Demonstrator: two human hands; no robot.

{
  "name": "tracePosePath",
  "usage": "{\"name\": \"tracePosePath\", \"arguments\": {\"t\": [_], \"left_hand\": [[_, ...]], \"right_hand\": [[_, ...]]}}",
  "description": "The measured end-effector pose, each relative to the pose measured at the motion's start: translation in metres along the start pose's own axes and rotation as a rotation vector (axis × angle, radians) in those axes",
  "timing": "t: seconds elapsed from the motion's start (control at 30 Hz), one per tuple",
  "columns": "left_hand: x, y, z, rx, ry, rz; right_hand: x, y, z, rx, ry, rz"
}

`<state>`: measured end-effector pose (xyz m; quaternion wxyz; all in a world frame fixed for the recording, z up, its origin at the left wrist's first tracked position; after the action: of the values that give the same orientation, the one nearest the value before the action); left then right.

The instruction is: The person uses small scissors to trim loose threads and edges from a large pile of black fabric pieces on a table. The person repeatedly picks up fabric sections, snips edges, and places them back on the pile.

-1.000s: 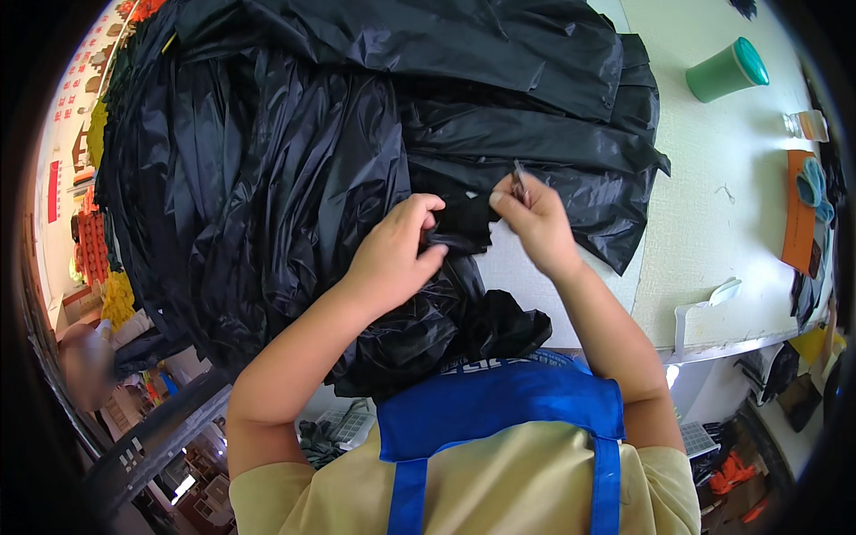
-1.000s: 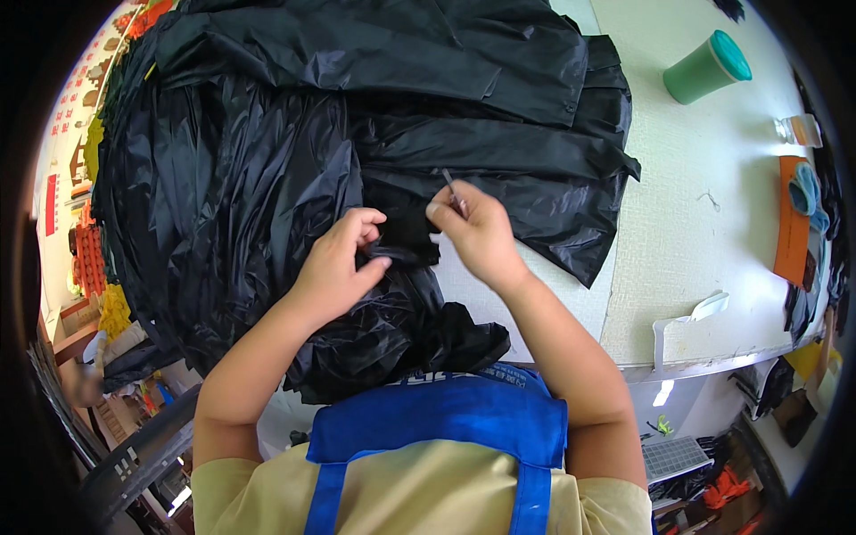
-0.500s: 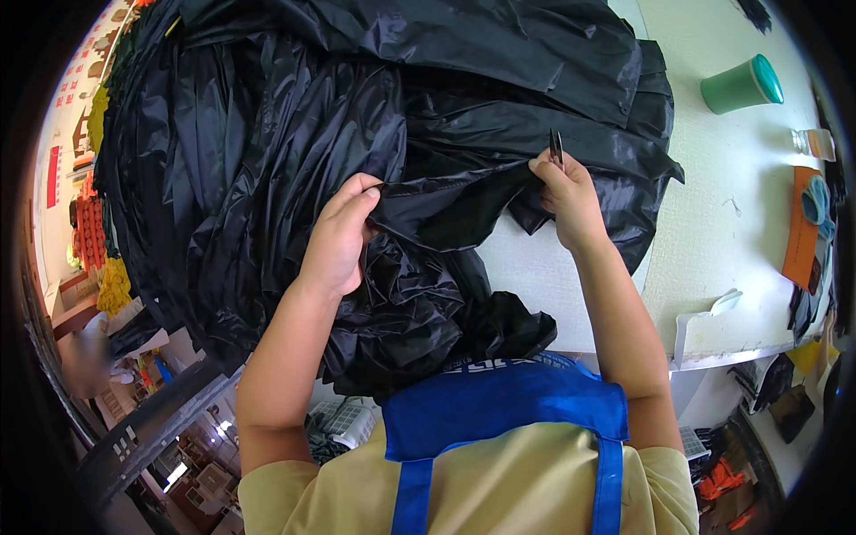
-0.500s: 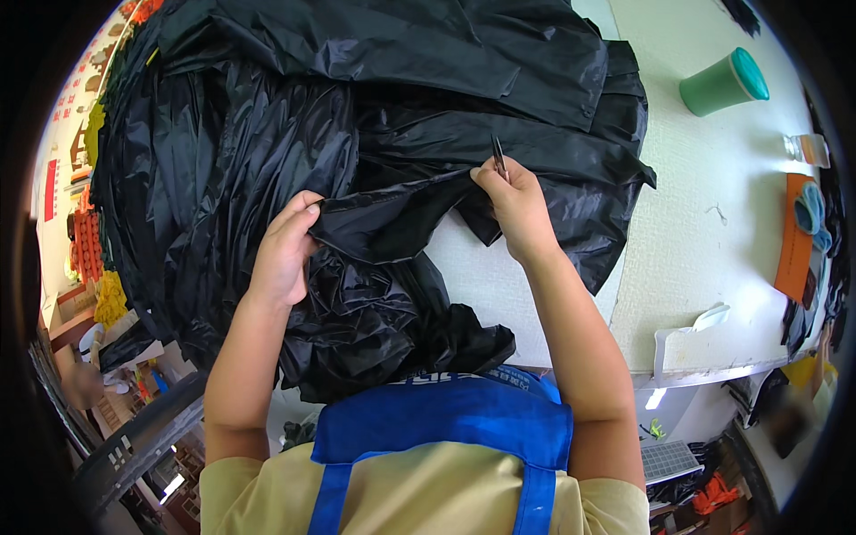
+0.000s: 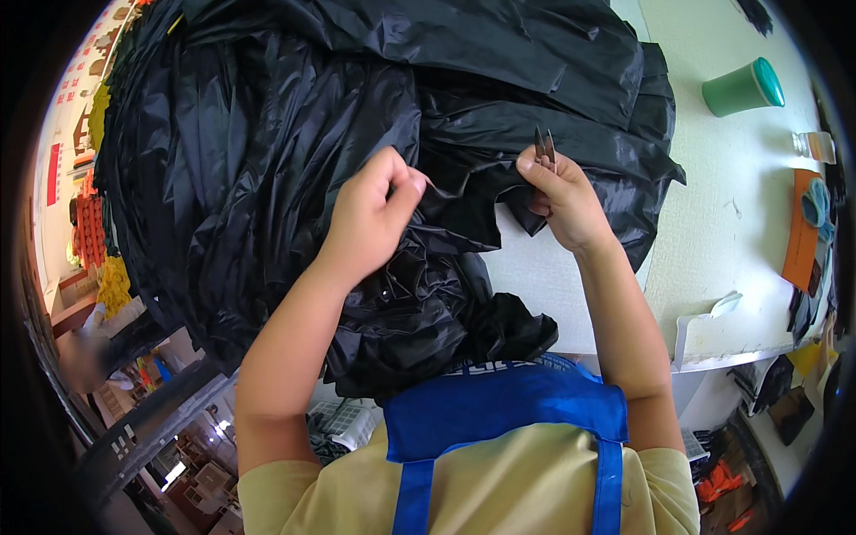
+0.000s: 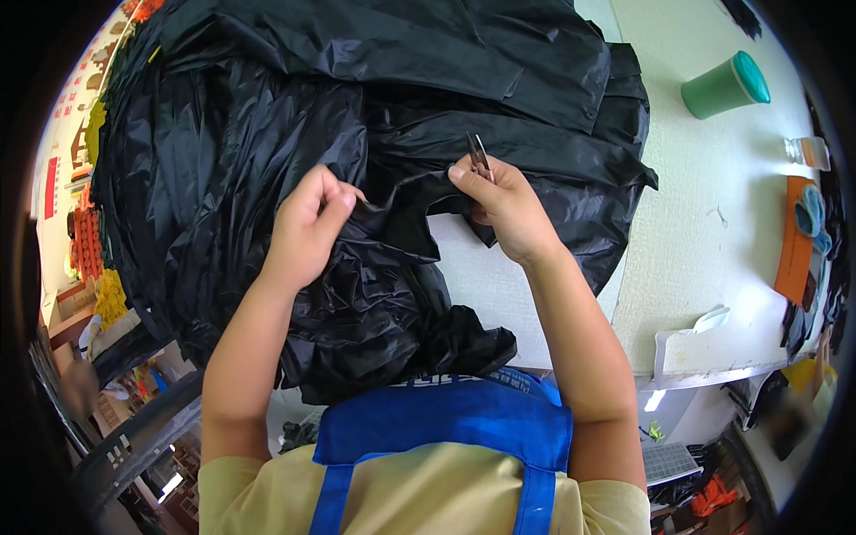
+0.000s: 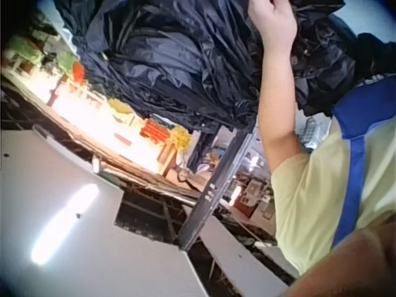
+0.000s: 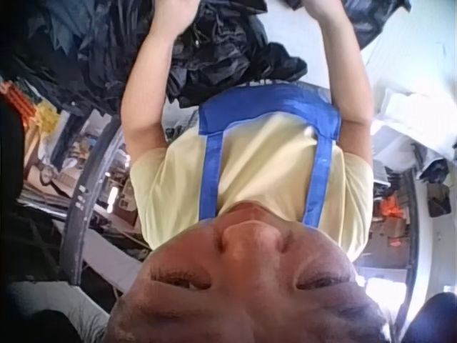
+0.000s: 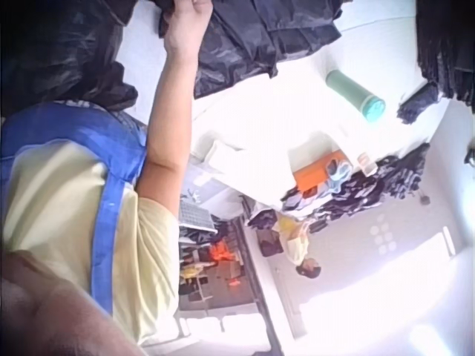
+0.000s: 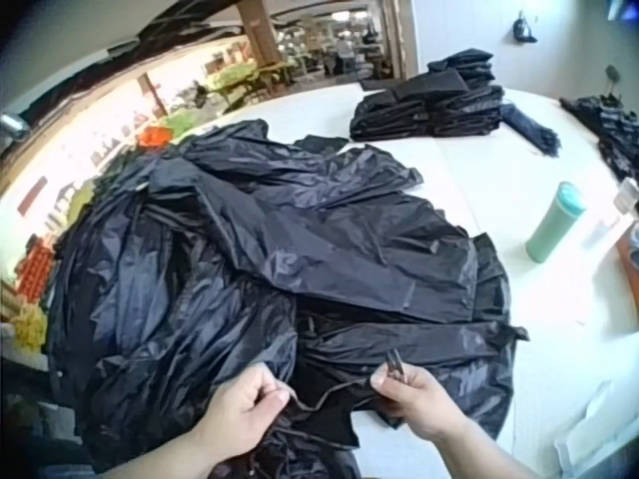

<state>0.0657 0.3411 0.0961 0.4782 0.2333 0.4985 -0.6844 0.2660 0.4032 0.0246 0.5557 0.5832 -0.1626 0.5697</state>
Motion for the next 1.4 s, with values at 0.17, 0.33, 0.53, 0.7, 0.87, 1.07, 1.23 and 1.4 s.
{"name": "tracePosePath", "arguments": {"t": [0.17, 0.33, 0.53, 0.7, 0.87, 1.07, 1.23, 1.4], "left_hand": [[-0.002, 0.009, -0.011, 0.085, -0.131, 0.104], [0.007, 0.013, -0.021, 0.25, -0.302, 0.039], [-0.011, 0.044, 0.002, 0.526, 0.077, -0.596], [0.01, 0.095, 0.029, 0.723, 0.092, -1.265], [-0.03, 0.119, 0.015, 0.374, 0.395, -0.686], [-0.083, 0.156, 0.01, 0.431, 0.201, 0.134], [-0.084, 0.149, -0.001, 0.432, 0.105, 0.147], [-0.072, 0.138, 0.002, 0.618, -0.3, 0.793]], "right_hand": [[-0.002, 0.008, -0.002, 0.053, 0.026, 0.08], [-0.008, 0.004, -0.001, 0.037, 0.084, 0.019], [0.019, -0.063, 0.036, -0.313, -0.45, 0.868], [0.012, -0.184, 0.103, -0.854, -0.3, 1.281], [0.015, -0.163, 0.116, -0.727, -0.165, 0.325], [0.037, -0.075, 0.122, -0.242, -0.323, 0.059], [0.047, -0.052, 0.126, -0.107, -0.454, 0.356], [0.098, -0.055, 0.14, -0.521, -0.842, 1.089]]}}
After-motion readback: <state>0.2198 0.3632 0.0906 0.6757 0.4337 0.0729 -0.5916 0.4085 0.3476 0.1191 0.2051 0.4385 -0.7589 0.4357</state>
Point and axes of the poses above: each hand's wrist, its own z-axis away from the middle knuckle, its own y-axis out of the palm, x = y × z, the point moved 5 cm from there along -z, towards the middle knuckle, and after that the axes turned 13 degrees about -y, right-handed, at the moved point
